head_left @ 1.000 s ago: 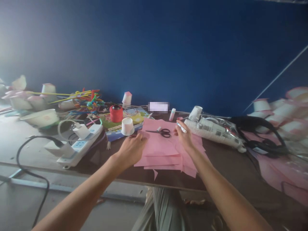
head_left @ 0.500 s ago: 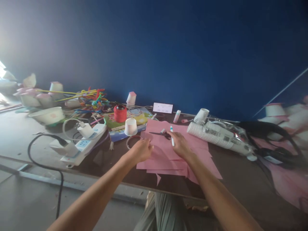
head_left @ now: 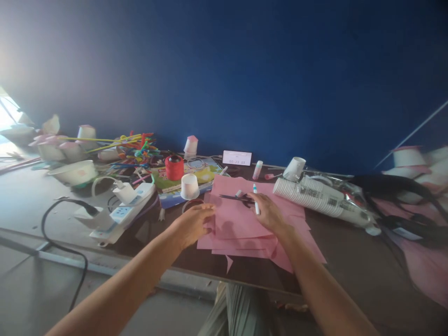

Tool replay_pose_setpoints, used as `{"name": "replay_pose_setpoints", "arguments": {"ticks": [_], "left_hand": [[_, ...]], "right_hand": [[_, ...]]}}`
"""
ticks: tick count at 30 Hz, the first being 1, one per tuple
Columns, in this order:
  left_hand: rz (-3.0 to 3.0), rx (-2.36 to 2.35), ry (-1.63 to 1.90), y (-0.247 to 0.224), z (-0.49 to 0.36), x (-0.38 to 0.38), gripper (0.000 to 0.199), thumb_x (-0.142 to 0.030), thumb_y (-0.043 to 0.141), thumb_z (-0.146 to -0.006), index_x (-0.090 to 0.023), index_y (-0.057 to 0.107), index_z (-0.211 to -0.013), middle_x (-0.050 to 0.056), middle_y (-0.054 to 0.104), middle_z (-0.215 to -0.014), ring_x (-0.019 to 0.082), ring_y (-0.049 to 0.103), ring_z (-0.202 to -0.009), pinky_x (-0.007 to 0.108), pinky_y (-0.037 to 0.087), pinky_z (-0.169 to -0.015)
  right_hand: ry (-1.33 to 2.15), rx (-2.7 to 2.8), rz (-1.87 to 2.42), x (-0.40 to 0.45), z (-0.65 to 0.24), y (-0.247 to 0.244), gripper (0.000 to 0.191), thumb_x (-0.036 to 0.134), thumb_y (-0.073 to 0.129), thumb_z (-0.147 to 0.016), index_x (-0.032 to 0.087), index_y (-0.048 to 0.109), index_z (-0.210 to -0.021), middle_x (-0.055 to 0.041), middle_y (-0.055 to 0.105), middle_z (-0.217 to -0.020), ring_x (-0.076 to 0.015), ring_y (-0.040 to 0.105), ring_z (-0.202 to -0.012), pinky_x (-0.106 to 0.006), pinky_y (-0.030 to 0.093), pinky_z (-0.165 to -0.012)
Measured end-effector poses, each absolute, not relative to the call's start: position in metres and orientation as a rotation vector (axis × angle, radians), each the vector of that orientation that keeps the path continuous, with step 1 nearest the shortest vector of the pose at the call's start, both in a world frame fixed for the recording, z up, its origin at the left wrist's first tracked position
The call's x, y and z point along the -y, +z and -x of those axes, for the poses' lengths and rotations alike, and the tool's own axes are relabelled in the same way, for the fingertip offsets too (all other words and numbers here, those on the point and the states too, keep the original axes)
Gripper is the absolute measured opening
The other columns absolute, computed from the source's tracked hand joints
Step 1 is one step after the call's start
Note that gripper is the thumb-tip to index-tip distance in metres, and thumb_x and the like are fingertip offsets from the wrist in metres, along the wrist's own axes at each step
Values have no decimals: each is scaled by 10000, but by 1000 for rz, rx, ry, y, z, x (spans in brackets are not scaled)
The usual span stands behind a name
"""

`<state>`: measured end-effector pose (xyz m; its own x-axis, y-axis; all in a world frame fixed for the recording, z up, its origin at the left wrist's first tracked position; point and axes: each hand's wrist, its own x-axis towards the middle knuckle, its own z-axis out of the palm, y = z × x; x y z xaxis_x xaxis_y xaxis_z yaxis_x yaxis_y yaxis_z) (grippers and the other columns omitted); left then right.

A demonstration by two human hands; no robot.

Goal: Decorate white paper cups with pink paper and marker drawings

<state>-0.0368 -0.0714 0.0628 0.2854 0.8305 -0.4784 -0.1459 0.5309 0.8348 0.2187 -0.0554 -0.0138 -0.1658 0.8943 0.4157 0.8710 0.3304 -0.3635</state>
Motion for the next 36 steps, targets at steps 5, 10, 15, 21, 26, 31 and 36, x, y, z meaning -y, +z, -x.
{"name": "replay_pose_setpoints", "arguments": {"ticks": [5, 10, 15, 21, 26, 31, 36], "left_hand": [[-578, -1041, 740, 61, 26, 75, 80, -186, 581, -764, -178, 553, -838, -4, 525, -738, 113, 529, -638, 278, 460, -607], [-1192, -1182, 778, 54, 22, 66, 178, -223, 597, -718, -158, 604, -883, 29, 618, -864, 146, 580, -791, 280, 451, -724], [-2150, -1435, 588, 56, -7, 26, 210, -295, 528, -794, -148, 630, -904, 83, 674, -962, 210, 603, -902, 317, 441, -804], [-2383, -1649, 250, 36, -63, -20, 373, -433, 508, -833, -117, 634, -984, 194, 659, -1042, 321, 603, -1017, 421, 445, -851], [-2400, -1616, 218, 23, -79, -37, 190, -270, 584, -770, -103, 639, -841, 209, 662, -973, 342, 611, -990, 438, 452, -818], [-2383, -1462, 442, 21, -65, -33, 150, -236, 459, -861, -148, 577, -894, 95, 665, -915, 202, 620, -855, 322, 460, -751], [-2129, -1221, 851, 11, -50, -21, 86, -263, 502, -827, -186, 542, -827, -3, 622, -773, 143, 571, -735, 266, 442, -687]], "right_hand": [[4, 1937, 1412, 53, -223, -18, 425, 141, 535, -805, 194, 553, -1227, -125, 661, -1118, -276, 604, -1037, -443, 489, -909], [-2, 1830, 1338, 46, -224, -26, 370, 186, 509, -837, 189, 568, -1203, -121, 683, -1056, -271, 625, -998, -433, 505, -882], [143, 1544, 1325, 44, -220, -21, 345, 304, 463, -895, 171, 578, -1192, -109, 709, -963, -241, 669, -866, -387, 530, -788], [374, 1319, 1224, 48, -220, -8, 357, 411, 443, -920, 173, 609, -1128, -39, 666, -754, -159, 608, -640, -303, 505, -640], [418, 1263, 1202, 45, -221, -6, 330, 426, 471, -903, 174, 640, -1032, -5, 602, -683, -133, 559, -600, -273, 461, -597], [563, 1007, 1078, 41, -219, 0, 273, 430, 508, -880, 193, 608, -973, 40, 565, -609, -104, 522, -533, -241, 430, -552], [795, 766, 900, 40, -220, 4, 264, 441, 567, -823, 185, 593, -765, 39, 558, -535, -96, 499, -484, -221, 401, -492]]}}
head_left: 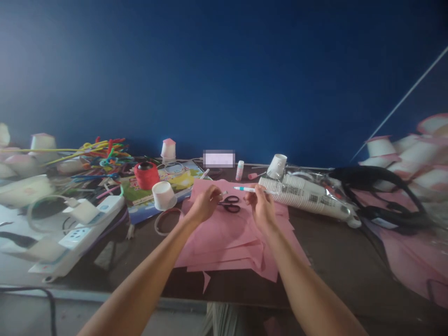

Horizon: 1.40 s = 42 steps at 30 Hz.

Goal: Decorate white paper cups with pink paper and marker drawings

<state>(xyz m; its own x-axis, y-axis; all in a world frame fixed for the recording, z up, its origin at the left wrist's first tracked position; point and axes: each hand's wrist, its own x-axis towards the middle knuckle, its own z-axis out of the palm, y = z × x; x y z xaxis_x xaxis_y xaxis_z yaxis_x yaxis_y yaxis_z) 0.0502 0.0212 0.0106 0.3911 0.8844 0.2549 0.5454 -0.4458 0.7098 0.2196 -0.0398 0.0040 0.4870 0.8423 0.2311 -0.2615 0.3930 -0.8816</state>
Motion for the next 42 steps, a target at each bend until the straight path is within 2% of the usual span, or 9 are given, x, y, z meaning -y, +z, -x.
{"name": "replay_pose_setpoints", "arguments": {"ticks": [5, 11, 17, 27, 35, 42], "left_hand": [[-2001, -1050, 944, 4, -47, -15, 77, -256, 512, -814, -186, 539, -797, -12, 609, -766, 125, 551, -725, 248, 434, -678], [-2028, -1007, 937, -3, -40, -15, 78, -240, 522, -822, -187, 571, -848, 17, 626, -862, 141, 549, -802, 255, 424, -695], [-2057, -1018, 916, -2, -41, -12, 63, -215, 524, -826, -193, 579, -848, 19, 632, -886, 152, 555, -851, 252, 421, -699], [-2146, -1021, 949, 2, -44, -5, 72, -235, 539, -842, -198, 590, -877, 29, 651, -899, 165, 572, -860, 255, 429, -691], [-2256, -867, 1124, 5, -43, 0, 100, -209, 514, -871, -185, 599, -824, 27, 649, -785, 165, 561, -802, 286, 417, -764], [-2012, -887, 1127, 6, -50, 5, 119, -230, 512, -867, -174, 583, -789, 1, 647, -733, 127, 577, -720, 240, 430, -701]], "right_hand": [[859, 715, 883, 42, -218, 6, 255, 416, 624, -765, 171, 615, -695, 38, 536, -479, -88, 476, -455, -198, 339, -423], [870, 686, 920, 42, -217, 5, 224, 375, 629, -749, 167, 619, -666, 38, 541, -455, -72, 457, -429, -176, 308, -393], [834, 816, 982, 43, -217, 1, 198, 331, 593, -796, 169, 613, -684, 45, 532, -466, -70, 444, -430, -188, 323, -421], [856, 861, 991, 41, -213, -7, 227, 393, 604, -807, 181, 601, -725, 52, 526, -462, -87, 452, -427, -207, 333, -428], [990, 776, 956, 47, -208, 7, 258, 431, 646, -763, 188, 576, -710, 49, 543, -453, -98, 482, -426, -211, 366, -430], [1069, 722, 923, 48, -204, 12, 283, 461, 672, -722, 201, 560, -714, 51, 557, -460, -115, 538, -438, -208, 371, -401]]}}
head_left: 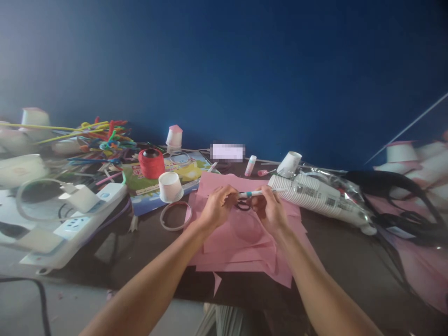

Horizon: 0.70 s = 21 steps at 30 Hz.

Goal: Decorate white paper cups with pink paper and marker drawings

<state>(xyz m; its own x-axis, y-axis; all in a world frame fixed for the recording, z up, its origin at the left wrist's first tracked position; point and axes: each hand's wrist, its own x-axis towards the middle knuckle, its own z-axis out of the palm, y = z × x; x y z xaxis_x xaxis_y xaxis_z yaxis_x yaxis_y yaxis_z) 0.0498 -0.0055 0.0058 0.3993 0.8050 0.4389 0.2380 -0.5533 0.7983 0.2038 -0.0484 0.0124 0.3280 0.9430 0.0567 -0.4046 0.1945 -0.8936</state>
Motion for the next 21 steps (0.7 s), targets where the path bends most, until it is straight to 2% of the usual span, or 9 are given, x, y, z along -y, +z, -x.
{"name": "replay_pose_setpoints", "arguments": {"ticks": [5, 12, 17, 20, 21], "left_hand": [[-2076, -878, 1134, 5, -51, 10, 138, -210, 493, -858, -181, 562, -742, 19, 636, -739, 141, 568, -727, 259, 425, -704], [-2221, -880, 1168, 6, -50, 14, 200, -215, 431, -879, -200, 518, -700, 38, 602, -720, 171, 533, -752, 292, 410, -745], [-2323, -905, 1133, 5, -51, 14, 209, -187, 421, -881, -197, 524, -699, 22, 642, -733, 163, 541, -747, 367, 345, -928], [-2326, -983, 1095, 5, -51, 9, 197, -192, 431, -898, -205, 577, -766, 8, 691, -815, 163, 583, -831, 416, 236, -1044], [-2305, -1028, 1109, 6, -50, 6, 192, -204, 432, -903, -209, 592, -797, 12, 700, -858, 170, 590, -867, 415, 235, -1048]], "right_hand": [[1049, 728, 958, 50, -202, 11, 293, 476, 658, -732, 210, 540, -696, 57, 541, -428, -109, 501, -388, -211, 346, -381], [1040, 770, 962, 52, -199, 8, 307, 506, 621, -764, 216, 525, -730, 51, 567, -457, -118, 520, -399, -212, 367, -386], [997, 765, 964, 55, -197, 3, 302, 500, 599, -794, 216, 518, -728, 56, 547, -439, -108, 483, -386, -203, 347, -379], [949, 808, 982, 55, -198, 1, 264, 467, 586, -827, 209, 555, -780, 46, 574, -490, -105, 496, -418, -211, 376, -411], [939, 844, 979, 55, -198, 1, 256, 460, 578, -839, 206, 568, -801, 41, 580, -508, -107, 503, -431, -217, 384, -422]]}}
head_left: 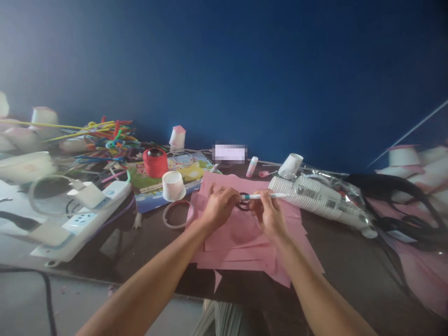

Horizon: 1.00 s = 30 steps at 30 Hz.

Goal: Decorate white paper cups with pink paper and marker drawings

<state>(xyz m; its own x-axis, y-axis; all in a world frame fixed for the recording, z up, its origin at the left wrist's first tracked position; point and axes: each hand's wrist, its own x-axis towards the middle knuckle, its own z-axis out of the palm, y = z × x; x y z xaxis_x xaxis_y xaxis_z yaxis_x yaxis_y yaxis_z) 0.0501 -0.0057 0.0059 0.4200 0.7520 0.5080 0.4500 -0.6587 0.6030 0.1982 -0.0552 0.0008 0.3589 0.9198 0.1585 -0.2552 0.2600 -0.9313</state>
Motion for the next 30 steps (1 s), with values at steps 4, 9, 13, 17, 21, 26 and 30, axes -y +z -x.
{"name": "replay_pose_setpoints", "arguments": {"ticks": [4, 9, 13, 17, 21, 26, 30], "left_hand": [[-2080, -1203, 1382, 9, -36, -11, 189, -255, 421, -912, -198, 595, -957, 60, 675, -979, 188, 586, -933, 319, 397, -889], [-1881, -1296, 1528, 6, -15, -26, 153, -233, 444, -879, -183, 578, -934, 46, 637, -892, 159, 575, -812, 261, 441, -755], [-1869, -1303, 1484, 3, -12, -29, 121, -201, 449, -855, -189, 567, -879, 34, 624, -844, 153, 564, -766, 256, 437, -718], [-1953, -1273, 1477, -1, -12, -30, 123, -183, 452, -846, -196, 522, -745, 20, 589, -755, 148, 543, -727, 251, 417, -699], [-1967, -1297, 1439, -5, -11, -30, 144, -189, 438, -856, -199, 522, -739, 3, 557, -695, 143, 517, -667, 249, 387, -650], [-1986, -1297, 1380, -5, -13, -26, 182, -198, 416, -867, -192, 535, -729, 13, 567, -698, 142, 501, -643, 248, 351, -617], [-2016, -1245, 1354, -2, -15, -21, 179, -215, 427, -870, -187, 545, -738, 17, 577, -693, 138, 494, -628, 243, 337, -604]], "right_hand": [[771, 966, 968, 55, -206, 6, 217, 406, 565, -854, 213, 606, -943, 18, 629, -654, -136, 579, -573, -282, 475, -583], [502, 1168, 1267, 60, -216, 17, 297, 331, 664, -759, 221, 658, -1034, -49, 688, -917, -222, 630, -887, -397, 477, -844], [453, 1443, 1409, 43, -216, 24, 374, 369, 670, -755, 230, 659, -1102, -89, 673, -1107, -265, 625, -1008, -433, 473, -884], [186, 1846, 1591, -1, -213, 33, 440, 376, 636, -773, 188, 632, -1170, -131, 647, -1166, -295, 591, -1090, -451, 439, -949], [-34, 2133, 1833, -36, -210, 38, 617, 387, 644, -751, 162, 524, -1313, -174, 576, -1271, -345, 525, -1182, -464, 419, -963], [18, 2091, 1848, -38, -211, 31, 684, 288, 580, -783, 119, 379, -1415, -209, 514, -1340, -335, 565, -1115, -443, 453, -900], [138, 2152, 1772, -9, -211, 24, 339, 146, 466, -825, 164, 669, -1096, -109, 683, -1074, -234, 632, -962, -331, 467, -846]]}}
